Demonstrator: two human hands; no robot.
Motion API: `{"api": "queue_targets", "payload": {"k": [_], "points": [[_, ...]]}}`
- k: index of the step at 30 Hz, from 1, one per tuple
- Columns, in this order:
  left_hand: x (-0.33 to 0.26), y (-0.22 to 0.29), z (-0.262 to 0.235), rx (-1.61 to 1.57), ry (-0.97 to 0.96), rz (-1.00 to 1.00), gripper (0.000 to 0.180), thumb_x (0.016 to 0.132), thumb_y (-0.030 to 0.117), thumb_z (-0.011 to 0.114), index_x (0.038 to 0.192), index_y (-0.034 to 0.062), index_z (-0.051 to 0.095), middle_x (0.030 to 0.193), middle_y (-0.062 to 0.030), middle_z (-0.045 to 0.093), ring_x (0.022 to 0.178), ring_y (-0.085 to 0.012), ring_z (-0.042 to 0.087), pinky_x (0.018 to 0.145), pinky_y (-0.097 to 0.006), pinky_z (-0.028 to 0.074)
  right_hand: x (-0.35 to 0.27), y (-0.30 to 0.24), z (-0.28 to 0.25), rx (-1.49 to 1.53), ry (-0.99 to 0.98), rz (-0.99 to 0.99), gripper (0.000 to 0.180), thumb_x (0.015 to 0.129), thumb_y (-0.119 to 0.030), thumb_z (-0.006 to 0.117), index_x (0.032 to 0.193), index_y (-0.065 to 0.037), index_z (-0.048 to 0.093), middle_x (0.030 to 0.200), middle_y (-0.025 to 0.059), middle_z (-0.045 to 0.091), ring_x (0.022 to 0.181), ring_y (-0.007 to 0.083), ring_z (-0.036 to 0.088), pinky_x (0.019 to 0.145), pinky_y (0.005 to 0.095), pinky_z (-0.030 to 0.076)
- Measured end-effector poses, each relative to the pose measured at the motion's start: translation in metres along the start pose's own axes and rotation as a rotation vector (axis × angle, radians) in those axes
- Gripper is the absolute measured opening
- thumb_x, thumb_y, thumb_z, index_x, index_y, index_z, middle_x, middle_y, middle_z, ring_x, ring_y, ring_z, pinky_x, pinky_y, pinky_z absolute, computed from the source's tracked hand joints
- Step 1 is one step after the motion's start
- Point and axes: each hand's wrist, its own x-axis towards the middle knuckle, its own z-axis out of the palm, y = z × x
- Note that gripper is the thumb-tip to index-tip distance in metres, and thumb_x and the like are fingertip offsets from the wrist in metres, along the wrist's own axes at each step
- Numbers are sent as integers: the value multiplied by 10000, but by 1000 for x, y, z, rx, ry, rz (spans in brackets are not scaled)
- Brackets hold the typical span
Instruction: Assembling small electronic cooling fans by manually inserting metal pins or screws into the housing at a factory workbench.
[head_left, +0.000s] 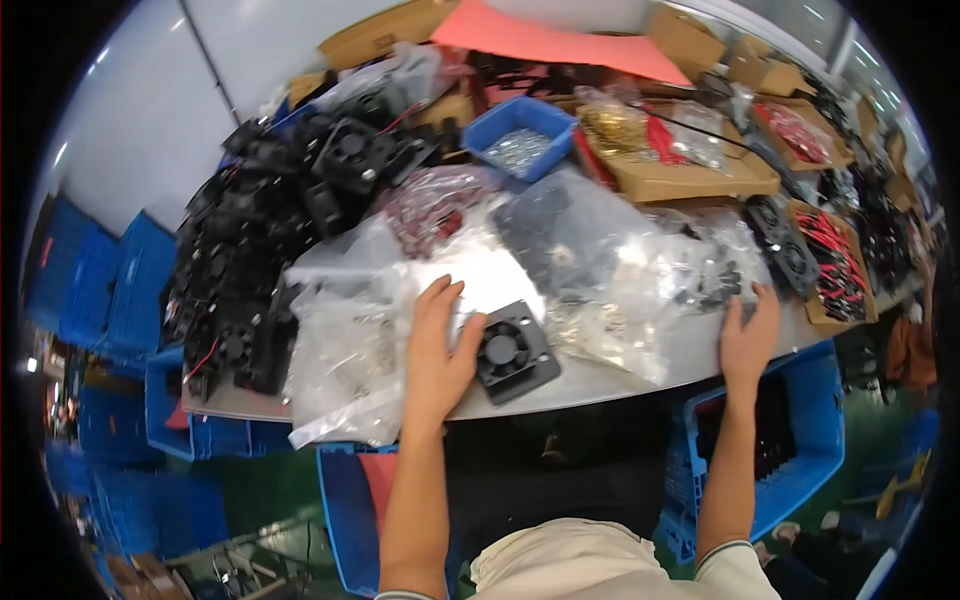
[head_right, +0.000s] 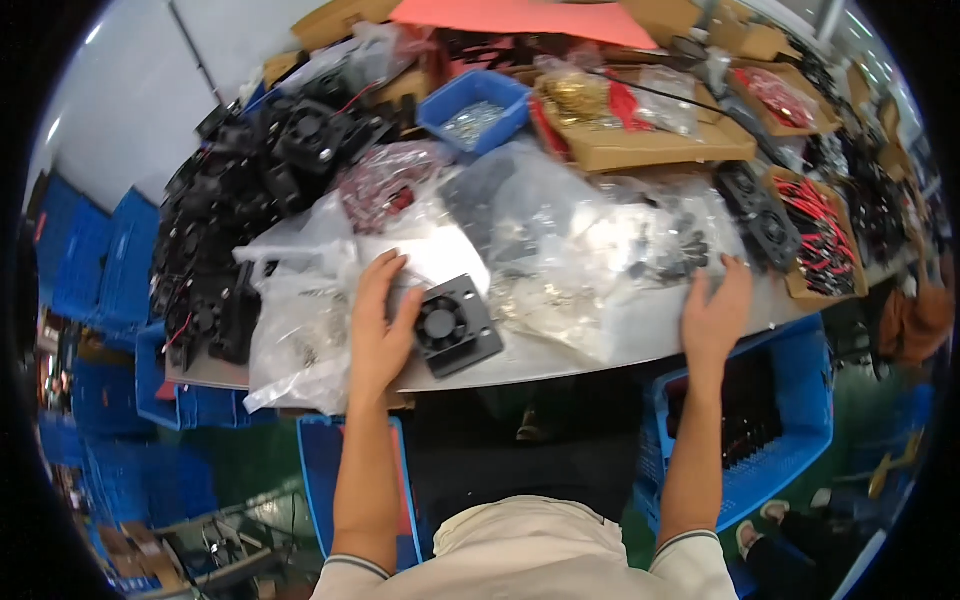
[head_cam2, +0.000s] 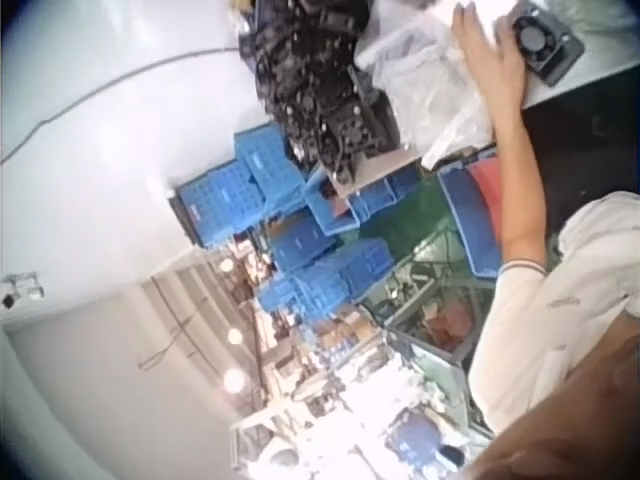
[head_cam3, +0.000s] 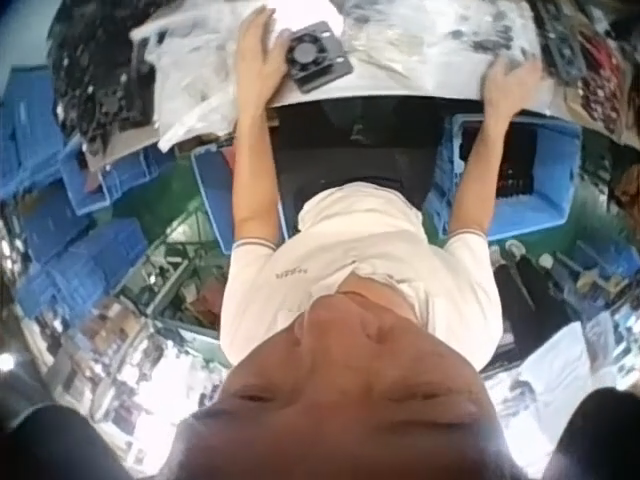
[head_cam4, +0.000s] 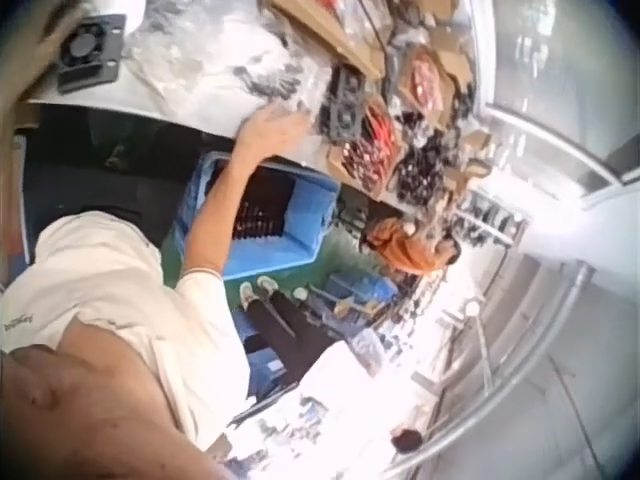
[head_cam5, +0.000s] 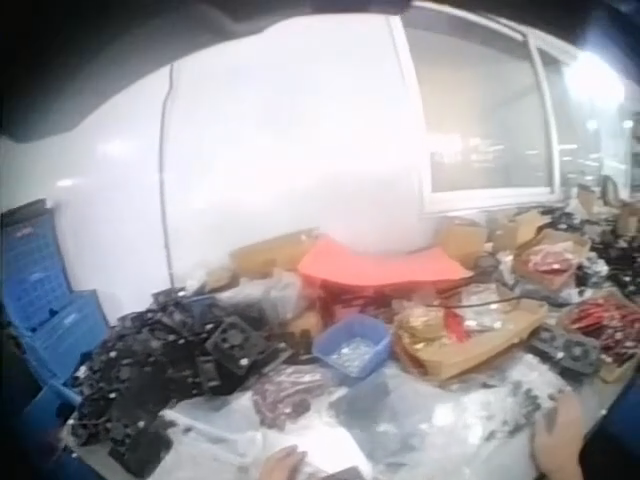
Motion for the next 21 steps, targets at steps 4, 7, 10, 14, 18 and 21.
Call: {"api": "queue_targets", "payload": {"k": [4,7,10,14,18,21], "points": [[-1,5,-3,-39,-9,-63,391,896,134,633,1258,1,567,1364,-187,516,1277,-347,478,1075,-384,364,0,-14,-2,34,2,22,383,898,-174,639,1215,25,558,1260,226,563,1224,379,508,1062,415,371],[-1,6,-2,-69,-39,-56,369,915,113,601,1272,25,572,1389,-160,511,1289,-292,476,1081,-369,345,1,-17,-7,53,5,62,387,890,-173,644,1213,23,559,1289,233,549,1233,389,495,1067,426,364],[-2,4,-1,-71,-47,-67,365,929,120,595,1279,23,567,1395,-147,509,1287,-280,478,1077,-367,346,1,-18,-9,74,4,82,396,876,-166,640,1215,16,550,1310,241,520,1227,412,478,1050,452,367],[-1,4,1,-70,-40,-60,362,944,140,594,1286,26,563,1397,-132,508,1291,-264,473,1069,-357,355,1,-18,-12,82,10,87,396,874,-172,638,1216,7,552,1314,246,516,1230,419,471,1049,465,362],[-6,-2,-1,-69,-32,-66,361,950,132,589,1295,29,555,1408,-120,496,1300,-246,465,1069,-347,362,2,-18,-10,97,28,81,375,868,-178,646,1189,-3,565,1302,247,524,1206,419,485,1032,467,374],[-7,-3,-3,-116,-15,-53,353,950,116,585,1289,22,554,1411,-116,493,1302,-238,464,1070,-343,366,2,-23,-13,165,23,65,378,864,-189,655,1188,-13,571,1305,223,527,1204,409,487,1016,465,383]]}}
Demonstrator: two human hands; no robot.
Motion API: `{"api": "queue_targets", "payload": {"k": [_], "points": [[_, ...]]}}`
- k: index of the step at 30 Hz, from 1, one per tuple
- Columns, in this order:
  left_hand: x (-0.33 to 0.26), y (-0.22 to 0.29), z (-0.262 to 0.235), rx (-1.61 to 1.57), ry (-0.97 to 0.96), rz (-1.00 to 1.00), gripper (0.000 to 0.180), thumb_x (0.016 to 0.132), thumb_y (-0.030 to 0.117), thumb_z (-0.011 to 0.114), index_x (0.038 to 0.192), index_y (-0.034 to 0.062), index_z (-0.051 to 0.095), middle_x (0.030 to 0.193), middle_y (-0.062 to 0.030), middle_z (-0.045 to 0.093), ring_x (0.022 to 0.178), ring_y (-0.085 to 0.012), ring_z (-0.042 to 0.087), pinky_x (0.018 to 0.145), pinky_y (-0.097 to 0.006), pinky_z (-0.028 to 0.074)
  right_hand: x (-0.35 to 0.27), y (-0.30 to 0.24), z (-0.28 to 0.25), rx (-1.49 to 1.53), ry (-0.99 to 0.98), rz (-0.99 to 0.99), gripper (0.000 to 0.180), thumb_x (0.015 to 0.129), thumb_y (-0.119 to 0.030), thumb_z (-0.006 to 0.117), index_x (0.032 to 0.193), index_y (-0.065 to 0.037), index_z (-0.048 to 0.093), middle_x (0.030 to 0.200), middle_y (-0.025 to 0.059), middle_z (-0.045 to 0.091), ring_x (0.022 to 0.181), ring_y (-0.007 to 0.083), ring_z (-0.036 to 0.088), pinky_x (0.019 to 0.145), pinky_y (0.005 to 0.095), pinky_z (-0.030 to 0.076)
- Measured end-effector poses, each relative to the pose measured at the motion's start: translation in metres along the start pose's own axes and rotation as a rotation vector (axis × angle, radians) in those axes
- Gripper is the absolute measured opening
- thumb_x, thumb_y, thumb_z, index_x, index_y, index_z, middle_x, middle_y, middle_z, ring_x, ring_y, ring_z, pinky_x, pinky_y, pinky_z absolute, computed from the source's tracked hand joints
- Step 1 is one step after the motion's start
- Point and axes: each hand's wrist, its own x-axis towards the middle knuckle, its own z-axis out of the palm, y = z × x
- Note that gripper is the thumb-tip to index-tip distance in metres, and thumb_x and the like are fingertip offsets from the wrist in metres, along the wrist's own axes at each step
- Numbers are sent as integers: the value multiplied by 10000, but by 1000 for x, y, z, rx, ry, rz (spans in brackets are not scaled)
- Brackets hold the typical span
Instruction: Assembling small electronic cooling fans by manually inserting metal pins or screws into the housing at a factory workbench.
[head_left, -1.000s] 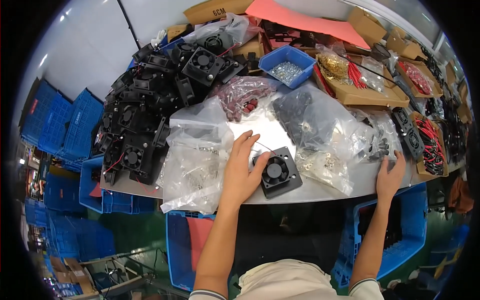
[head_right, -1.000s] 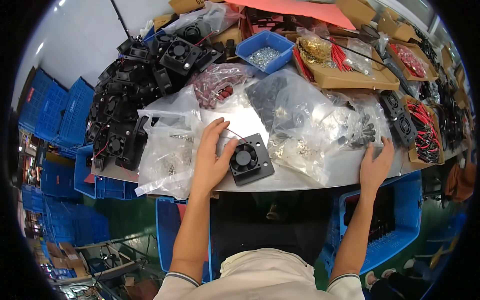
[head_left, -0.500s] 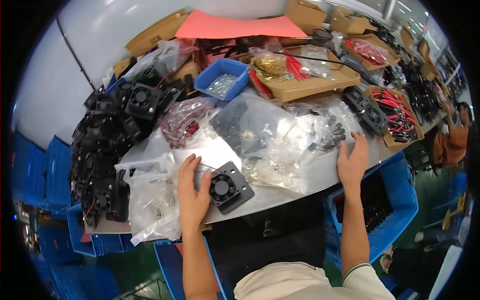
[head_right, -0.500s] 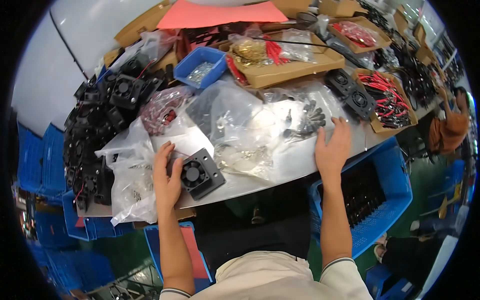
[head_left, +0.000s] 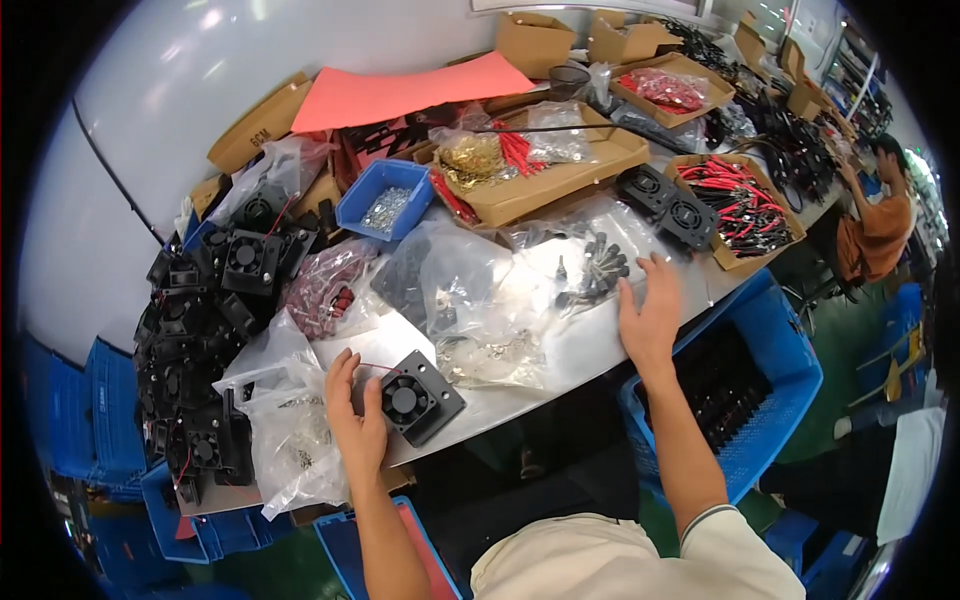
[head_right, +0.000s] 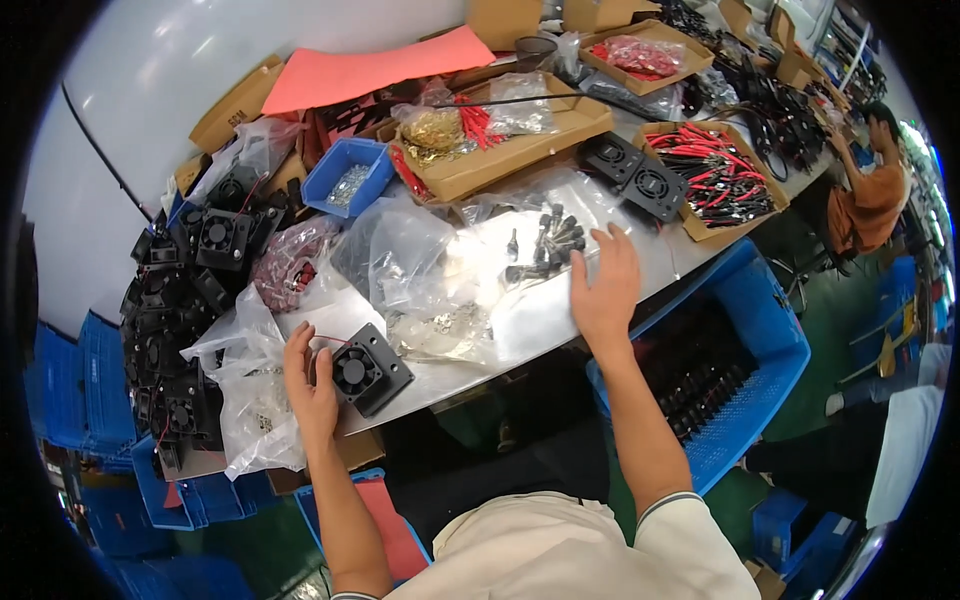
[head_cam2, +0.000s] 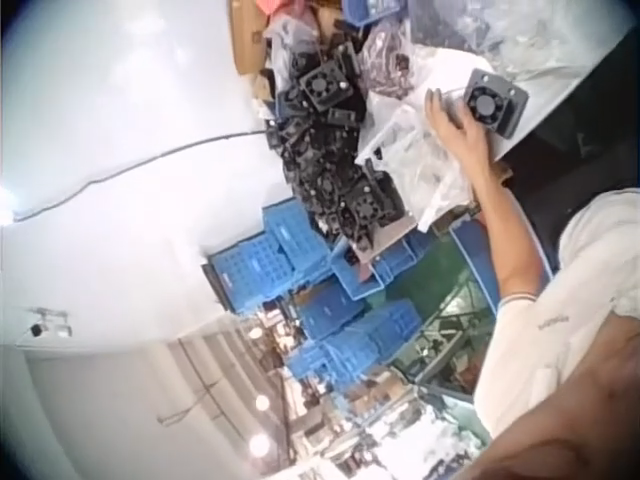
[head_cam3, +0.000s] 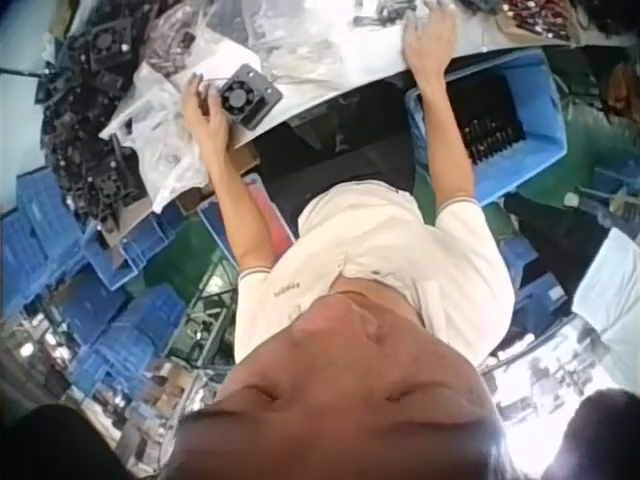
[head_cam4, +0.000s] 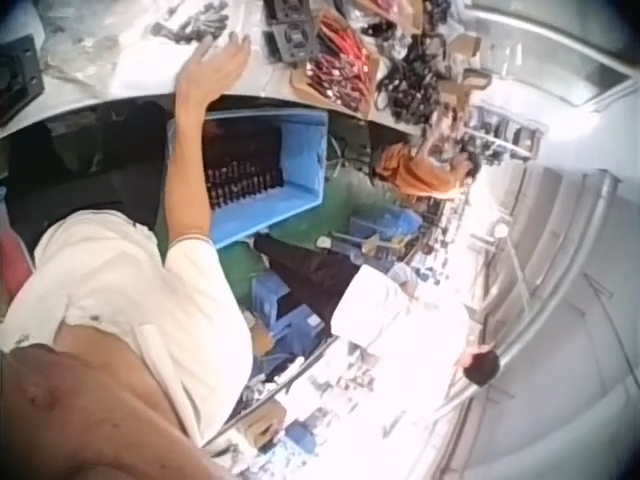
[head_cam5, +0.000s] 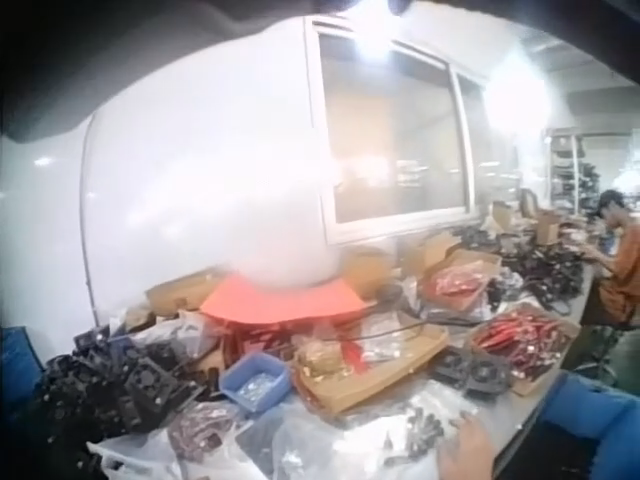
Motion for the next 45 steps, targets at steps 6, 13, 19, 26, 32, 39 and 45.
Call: {"api": "queue_targets", "payload": {"k": [6,13,19,26,32,39,45], "points": [[-1,7,4,66,1,59,326,938,108,596,1249,10,584,1388,-125,514,1286,-243,475,1065,-349,371,1,2,-5,-31,-37,28,380,860,-191,661,1190,-22,580,1323,204,524,1222,396,486,1025,462,383],[-3,5,-3,121,39,12,317,912,105,617,1214,9,605,1354,-142,545,1244,-279,512,1057,-366,379,1,-9,4,10,-104,53,353,882,-190,648,1177,-7,582,1330,222,527,1224,412,495,1050,448,378],[6,18,6,108,16,-2,340,862,120,674,1179,10,620,1325,-178,562,1235,-336,526,1044,-384,400,2,-1,-8,-70,-106,68,341,929,-174,613,1211,15,583,1346,226,535,1257,385,493,1068,432,365],[5,20,2,75,10,-46,345,846,94,684,1175,8,624,1323,-174,567,1226,-330,539,1027,-379,417,2,1,-5,-53,-150,54,344,909,-139,619,1212,15,571,1344,231,525,1246,396,487,1071,435,358],[5,13,-1,52,-4,-47,335,849,74,655,1176,8,628,1334,-164,563,1244,-318,525,1046,-377,397,2,-5,1,-51,-141,55,334,899,-140,630,1203,-10,584,1334,214,542,1234,388,507,1056,421,380],[3,11,0,15,-23,-85,318,917,41,570,1231,-11,588,1399,-131,502,1293,-257,477,1089,-353,357,4,0,3,-68,-79,20,345,860,-146,651,1172,-15,582,1262,221,566,1152,403,536,985,459,415],[0,5,0,-42,-11,-26,306,928,43,557,1226,-14,593,1401,-151,501,1298,-268,477,1088,-364,360,6,-4,-4,-36,-96,37,346,855,-146,656,1165,-5,592,1279,198,570,1174,386,533,992,444,417]]}}
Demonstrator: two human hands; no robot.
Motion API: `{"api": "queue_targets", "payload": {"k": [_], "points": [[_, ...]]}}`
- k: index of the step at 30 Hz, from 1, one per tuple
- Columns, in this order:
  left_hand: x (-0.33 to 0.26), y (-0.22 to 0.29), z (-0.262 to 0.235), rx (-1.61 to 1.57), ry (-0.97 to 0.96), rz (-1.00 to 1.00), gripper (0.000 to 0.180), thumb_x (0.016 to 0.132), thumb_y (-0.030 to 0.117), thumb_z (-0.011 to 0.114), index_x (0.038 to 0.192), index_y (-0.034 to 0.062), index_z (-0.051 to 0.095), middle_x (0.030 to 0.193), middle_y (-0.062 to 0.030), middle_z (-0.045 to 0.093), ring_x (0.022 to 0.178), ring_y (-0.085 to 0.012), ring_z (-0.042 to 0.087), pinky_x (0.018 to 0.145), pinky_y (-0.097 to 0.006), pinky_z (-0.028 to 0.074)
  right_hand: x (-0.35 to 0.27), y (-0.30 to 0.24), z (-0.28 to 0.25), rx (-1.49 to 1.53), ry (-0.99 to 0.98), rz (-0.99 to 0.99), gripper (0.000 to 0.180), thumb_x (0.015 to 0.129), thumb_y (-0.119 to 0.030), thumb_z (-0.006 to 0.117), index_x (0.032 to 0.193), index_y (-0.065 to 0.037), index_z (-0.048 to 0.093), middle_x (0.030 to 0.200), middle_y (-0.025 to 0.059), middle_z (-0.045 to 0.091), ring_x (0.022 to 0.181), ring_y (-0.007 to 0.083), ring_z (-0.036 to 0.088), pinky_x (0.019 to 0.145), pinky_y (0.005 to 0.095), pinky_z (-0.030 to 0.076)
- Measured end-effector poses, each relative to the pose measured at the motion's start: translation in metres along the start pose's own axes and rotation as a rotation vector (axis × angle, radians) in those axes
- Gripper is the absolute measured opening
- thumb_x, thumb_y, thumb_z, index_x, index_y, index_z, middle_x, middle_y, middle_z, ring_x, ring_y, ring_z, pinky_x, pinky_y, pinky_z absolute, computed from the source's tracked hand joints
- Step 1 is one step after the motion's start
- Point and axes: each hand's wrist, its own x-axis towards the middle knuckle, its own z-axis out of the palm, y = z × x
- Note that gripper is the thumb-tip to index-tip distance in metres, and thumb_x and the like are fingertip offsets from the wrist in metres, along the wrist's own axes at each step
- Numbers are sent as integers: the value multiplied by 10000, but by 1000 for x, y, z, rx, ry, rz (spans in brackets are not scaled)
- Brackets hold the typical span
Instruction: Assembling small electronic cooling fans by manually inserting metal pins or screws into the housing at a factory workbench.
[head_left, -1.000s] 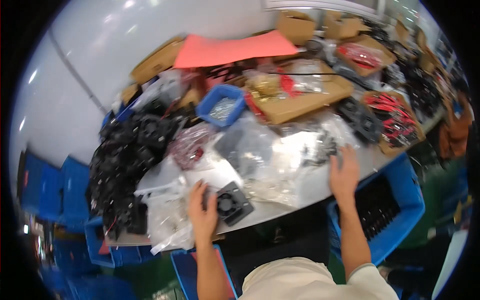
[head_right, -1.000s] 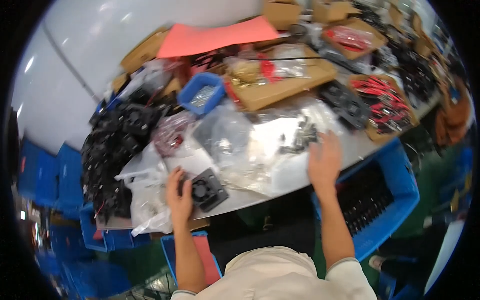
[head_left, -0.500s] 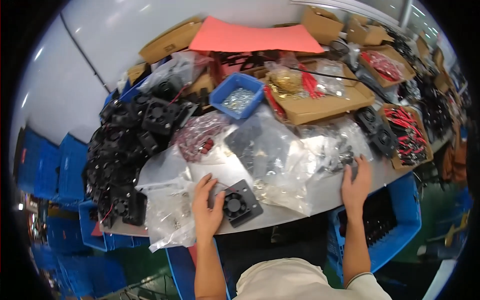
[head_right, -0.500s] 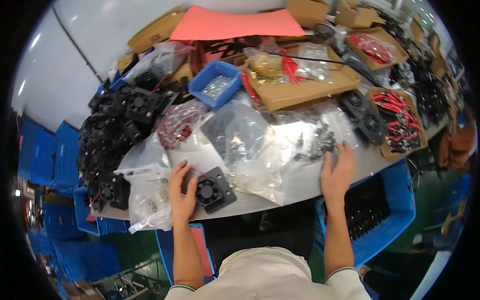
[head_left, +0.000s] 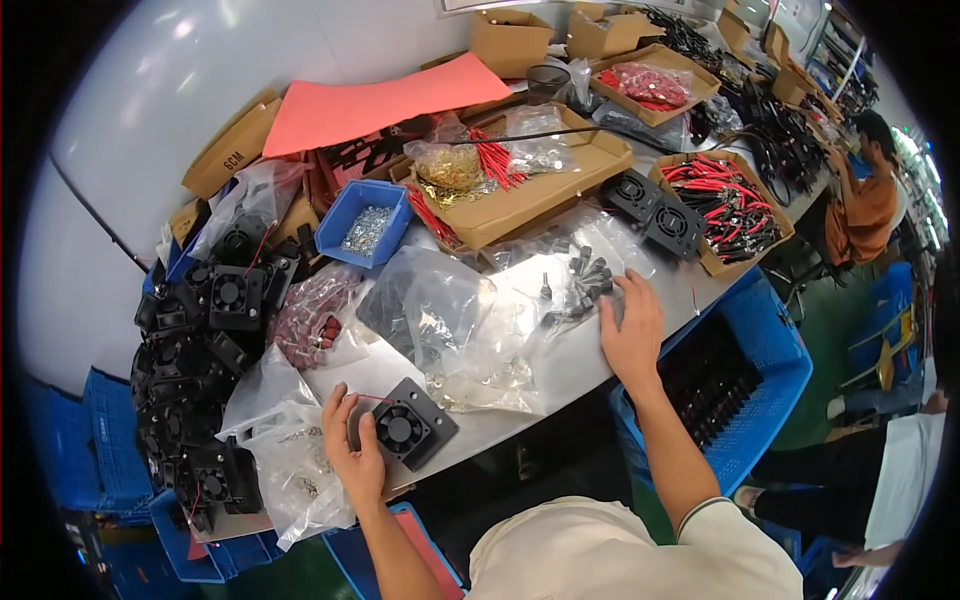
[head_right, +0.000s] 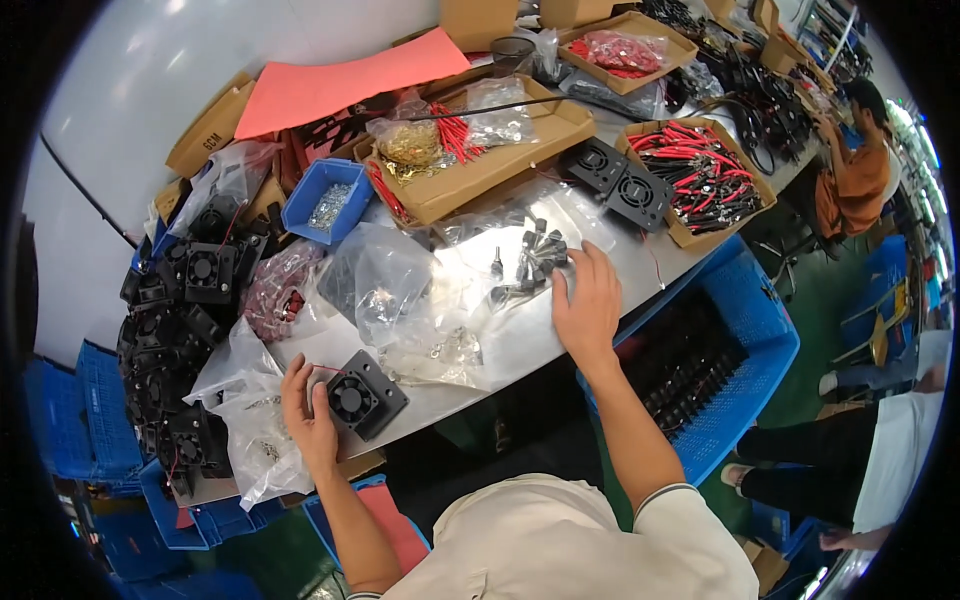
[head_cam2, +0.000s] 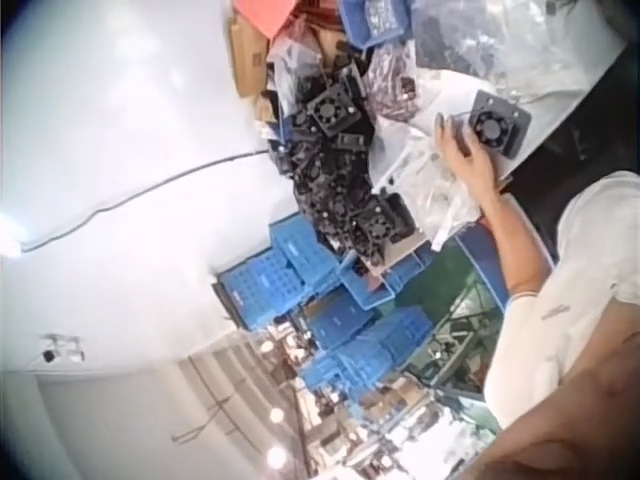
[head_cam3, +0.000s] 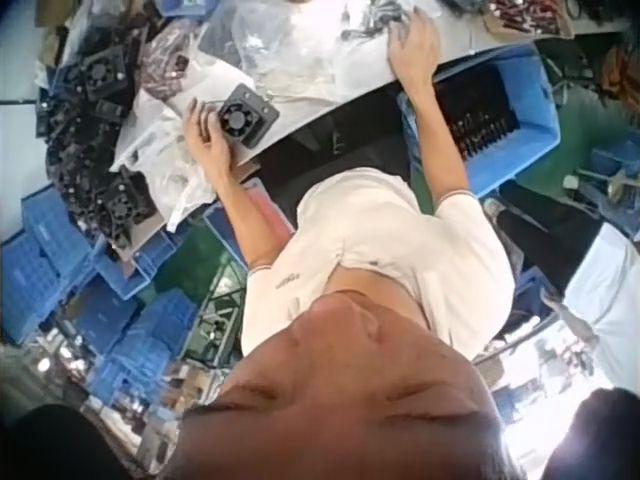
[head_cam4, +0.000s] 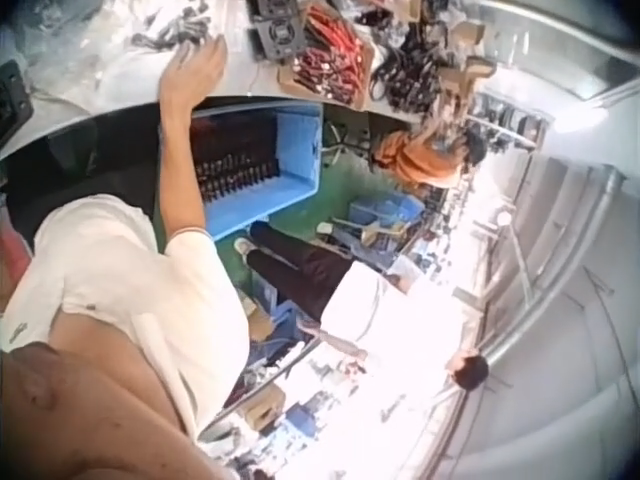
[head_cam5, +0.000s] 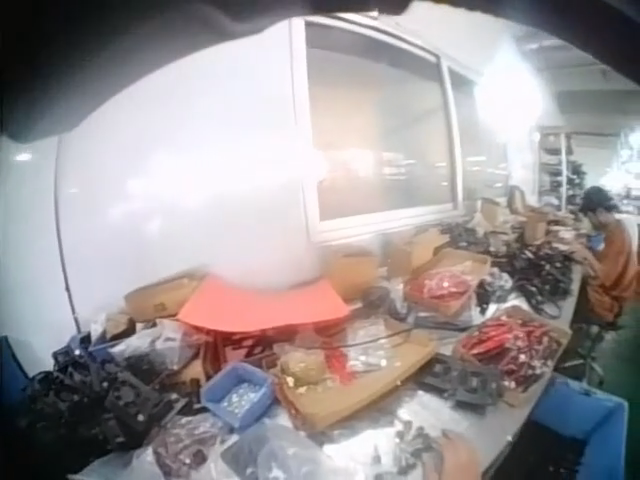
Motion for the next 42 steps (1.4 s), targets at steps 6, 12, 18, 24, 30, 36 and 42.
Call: {"api": "queue_targets", "payload": {"k": [6,12,18,24,30,36,42], "points": [[-6,4,3,14,76,104,245,925,30,554,1151,-28,627,1349,-166,552,1263,-276,509,1080,-386,367,-4,4,0,22,31,-3,320,853,-161,647,1134,-18,591,1268,189,559,1169,373,522,968,451,412],[-48,43,6,146,285,342,159,920,44,564,1033,-24,652,1212,-183,610,1139,-301,583,983,-389,441,-5,4,-2,76,-2,-13,322,854,-167,650,1131,-13,592,1267,184,560,1167,377,519,969,447,412],[-109,91,63,-344,12,271,111,880,50,575,882,-28,654,933,-165,667,906,-287,647,807,-356,519,-3,3,-4,78,-13,-12,319,844,-148,653,1128,-17,594,1268,182,564,1164,375,523,974,447,413],[-141,71,96,-307,-211,152,150,766,-87,631,892,-27,685,932,-159,675,902,-290,668,800,-353,537,-3,1,-3,110,-40,-35,318,855,-125,648,1151,-23,595,1284,185,574,1169,387,536,992,432,424],[-143,82,100,-290,-319,219,178,728,-60,687,899,-9,696,940,-135,682,889,-297,672,782,-351,549,-6,0,-3,115,-35,-17,308,865,-114,637,1153,-15,592,1287,188,577,1191,379,539,1010,420,418],[-111,95,91,-254,-453,474,232,703,-36,715,931,5,697,947,-116,681,894,-300,673,760,-357,560,-5,4,-3,141,-6,-4,296,878,-89,627,1162,-15,591,1267,187,590,1173,369,556,1008,391,422],[-49,86,45,18,0,503,148,780,-47,647,918,-1,674,953,-154,651,875,-323,649,778,-381,531,-4,2,-4,137,15,4,285,874,-73,631,1149,-8,596,1244,180,604,1142,360,568,991,389,430]]}}
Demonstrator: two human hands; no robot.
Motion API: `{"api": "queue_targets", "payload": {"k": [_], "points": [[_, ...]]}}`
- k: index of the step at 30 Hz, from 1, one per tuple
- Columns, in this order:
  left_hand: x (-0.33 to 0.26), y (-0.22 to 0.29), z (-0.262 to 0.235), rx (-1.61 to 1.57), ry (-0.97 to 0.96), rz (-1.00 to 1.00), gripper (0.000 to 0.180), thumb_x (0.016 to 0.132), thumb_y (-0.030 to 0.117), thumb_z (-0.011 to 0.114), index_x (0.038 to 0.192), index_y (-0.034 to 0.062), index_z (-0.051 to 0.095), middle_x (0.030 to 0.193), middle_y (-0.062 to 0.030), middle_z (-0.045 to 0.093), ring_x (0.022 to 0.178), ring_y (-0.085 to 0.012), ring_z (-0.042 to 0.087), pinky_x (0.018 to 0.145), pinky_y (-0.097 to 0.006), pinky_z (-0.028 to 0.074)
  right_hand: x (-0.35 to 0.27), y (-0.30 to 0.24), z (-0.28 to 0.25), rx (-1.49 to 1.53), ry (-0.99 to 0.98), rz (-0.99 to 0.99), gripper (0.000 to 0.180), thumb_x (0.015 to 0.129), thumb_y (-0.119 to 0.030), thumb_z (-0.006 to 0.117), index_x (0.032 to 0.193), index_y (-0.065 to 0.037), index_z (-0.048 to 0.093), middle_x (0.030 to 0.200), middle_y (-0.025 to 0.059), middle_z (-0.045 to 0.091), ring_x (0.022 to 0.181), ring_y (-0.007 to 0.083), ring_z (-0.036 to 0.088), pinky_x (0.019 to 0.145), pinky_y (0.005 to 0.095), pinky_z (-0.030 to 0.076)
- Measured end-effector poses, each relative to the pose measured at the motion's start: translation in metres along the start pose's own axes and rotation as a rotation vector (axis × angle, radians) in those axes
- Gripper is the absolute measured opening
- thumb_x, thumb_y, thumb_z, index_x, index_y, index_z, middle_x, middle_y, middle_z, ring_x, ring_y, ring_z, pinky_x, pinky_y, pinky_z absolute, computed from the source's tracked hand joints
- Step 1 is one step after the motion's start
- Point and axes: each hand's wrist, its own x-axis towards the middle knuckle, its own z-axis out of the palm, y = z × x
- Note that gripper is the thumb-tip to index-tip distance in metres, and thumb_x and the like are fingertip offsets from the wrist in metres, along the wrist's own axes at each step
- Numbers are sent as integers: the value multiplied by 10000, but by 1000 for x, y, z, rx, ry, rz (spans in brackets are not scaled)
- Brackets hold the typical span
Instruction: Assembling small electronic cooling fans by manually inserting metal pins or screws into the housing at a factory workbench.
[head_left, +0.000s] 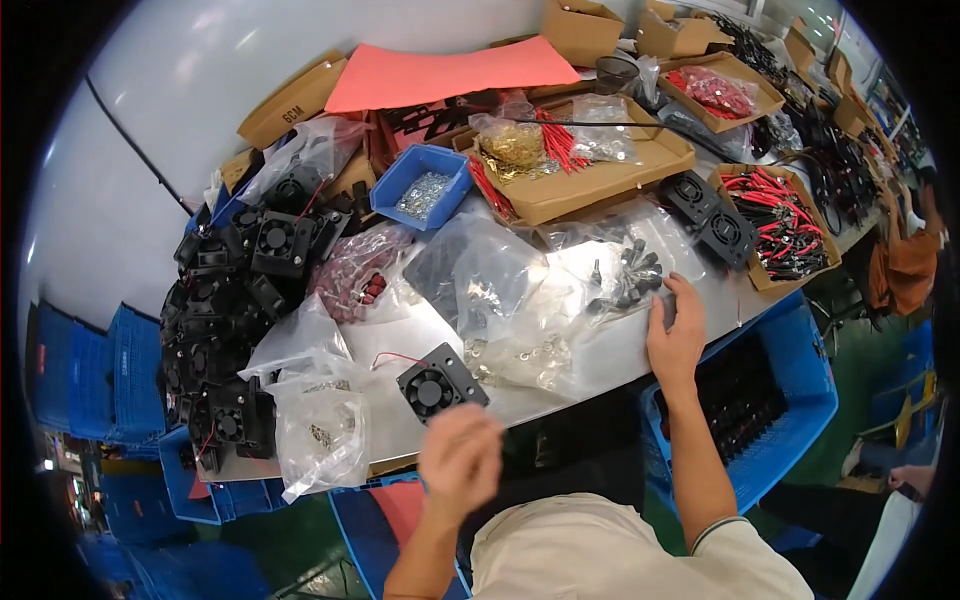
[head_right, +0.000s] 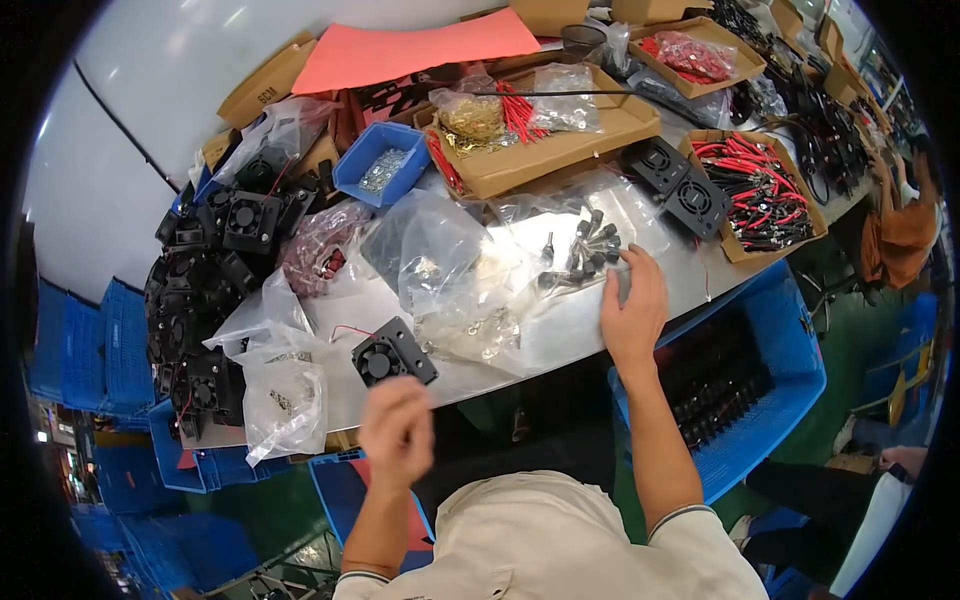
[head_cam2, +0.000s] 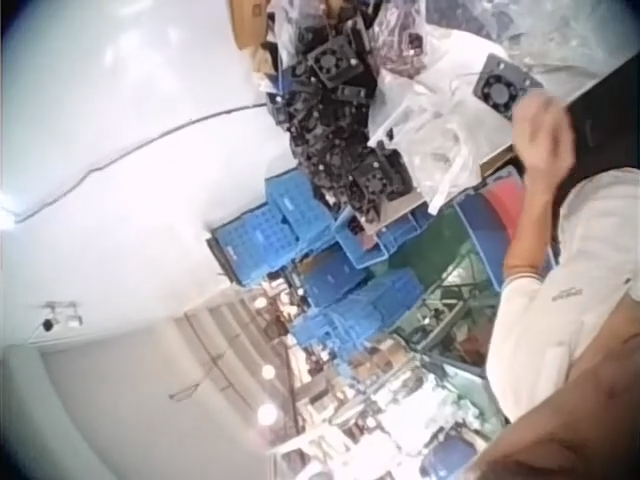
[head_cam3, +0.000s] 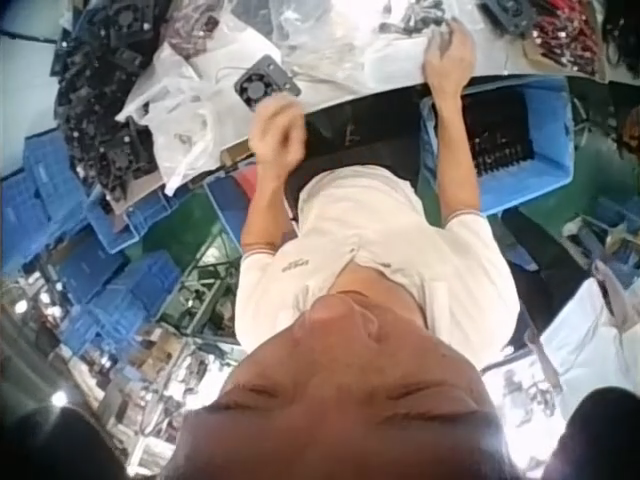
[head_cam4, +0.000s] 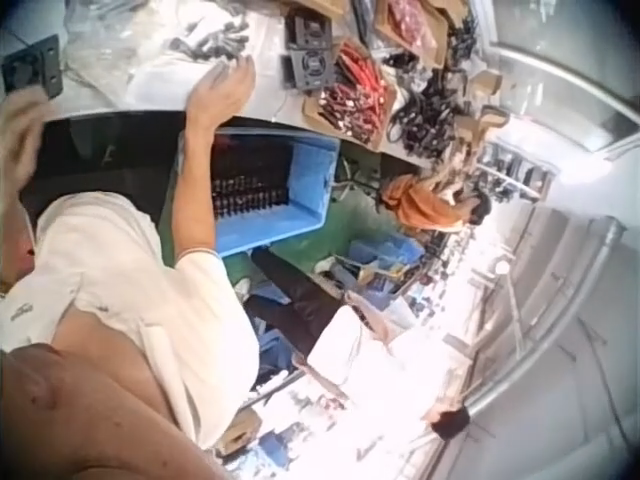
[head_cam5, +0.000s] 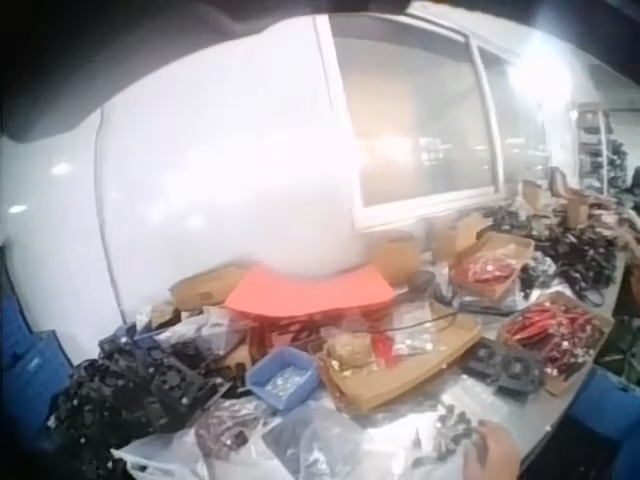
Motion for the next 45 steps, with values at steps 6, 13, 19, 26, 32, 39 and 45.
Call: {"api": "queue_targets", "payload": {"k": [6,13,19,26,32,39,45], "points": [[1,-49,-29,210,-85,-295,473,736,88,779,1175,31,614,1269,-182,519,1171,-362,508,982,-437,427,0,-2,0,7,20,-43,289,865,-56,627,1149,-12,594,1225,174,614,1127,356,570,976,393,435],[-2,-57,-20,155,-176,-452,775,619,151,860,1313,51,531,1413,-159,413,1288,-355,429,1073,-425,364,1,-1,1,15,16,-39,278,836,-65,639,1105,-3,605,1175,196,628,1084,391,580,944,433,447],[0,-58,-16,223,-195,-478,743,626,74,838,1305,45,541,1435,-155,409,1293,-354,447,1071,-414,379,2,-4,3,-3,27,-22,290,831,-67,644,1110,-1,604,1171,192,632,1084,389,581,941,431,448],[2,-57,-22,220,-218,-517,686,621,78,849,1256,33,593,1410,-161,435,1261,-351,473,1045,-407,406,3,-9,5,-19,-39,29,294,867,-57,623,1156,-11,601,1197,177,627,1105,350,594,958,377,456],[3,-62,-21,218,-222,-443,693,614,165,882,1243,65,612,1392,-173,450,1200,-349,511,1011,-420,430,0,1,2,-68,-44,-6,292,910,-63,600,1196,-6,591,1213,151,615,1109,284,594,967,339,444],[-1,-63,-30,221,-179,-406,663,640,209,874,1242,92,622,1400,-177,458,1210,-364,498,1016,-436,415,1,5,6,-33,-100,-20,304,906,-60,597,1203,2,576,1203,159,606,1108,301,572,965,359,431],[-4,-65,-28,157,-157,-381,615,654,198,865,1210,74,632,1393,-186,456,1221,-378,490,1013,-439,422,15,-32,-20,327,-87,139,211,940,-54,582,1144,-5,607,1129,96,640,1008,172,602,879,287,460]]}}
